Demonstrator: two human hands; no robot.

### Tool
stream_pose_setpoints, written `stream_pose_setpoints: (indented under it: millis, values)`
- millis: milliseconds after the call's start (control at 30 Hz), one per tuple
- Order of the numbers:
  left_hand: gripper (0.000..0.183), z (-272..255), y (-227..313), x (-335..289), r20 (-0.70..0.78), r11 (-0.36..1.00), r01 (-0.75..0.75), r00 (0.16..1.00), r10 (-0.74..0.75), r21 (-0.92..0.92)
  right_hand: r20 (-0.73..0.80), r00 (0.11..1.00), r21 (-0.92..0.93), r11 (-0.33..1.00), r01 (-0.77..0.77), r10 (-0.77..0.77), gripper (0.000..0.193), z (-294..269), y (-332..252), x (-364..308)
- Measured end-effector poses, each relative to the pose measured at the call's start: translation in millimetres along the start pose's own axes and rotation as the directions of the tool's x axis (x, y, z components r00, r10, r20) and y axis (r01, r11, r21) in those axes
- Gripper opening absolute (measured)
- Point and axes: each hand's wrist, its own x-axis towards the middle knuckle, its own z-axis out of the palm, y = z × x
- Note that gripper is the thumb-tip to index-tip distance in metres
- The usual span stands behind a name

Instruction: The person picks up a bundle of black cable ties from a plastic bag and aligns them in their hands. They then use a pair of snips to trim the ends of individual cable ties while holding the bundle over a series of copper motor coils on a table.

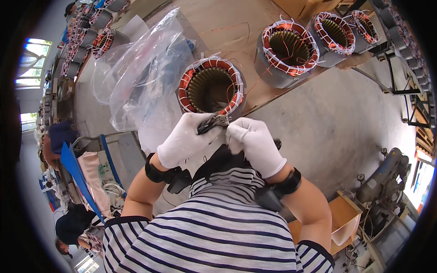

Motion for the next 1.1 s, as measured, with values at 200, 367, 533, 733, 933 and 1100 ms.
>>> stream_pose_setpoints:
  millis: [200,367,533,733,933,1100]
  values:
    - [0.013,-1,-4,3,0.064,0.990,0.133,0.989,-0.130,-0.047,-0.016,0.983,0.104,0.979,-0.178,0.180,0.021,-9,-5,-2]
    - [0.012,-1,-4,3,0.084,0.992,0.104,0.992,-0.098,-0.073,0.449,0.683,0.739,0.189,-0.646,0.576,0.014,-2,-9,-1]
    - [0.015,-1,-4,2,0.065,0.993,0.103,0.993,-0.099,-0.060,0.714,0.467,0.632,-0.193,-0.750,0.521,0.024,-11,-19,6]
    - [0.015,-4,-7,6,0.100,0.974,0.178,0.981,-0.166,-0.137,0.337,0.760,0.540,0.547,-0.639,0.555,0.017,-5,-19,-4]
    - [0.016,-6,-5,7,0.091,0.994,0.084,0.993,-0.077,-0.073,0.635,0.554,0.599,0.109,-0.793,0.539,0.016,-15,-8,12]
    - [0.017,-9,-4,9,0.145,0.980,0.183,0.975,-0.170,-0.080,0.207,0.851,0.471,0.714,-0.519,0.482,0.016,1,2,-13]
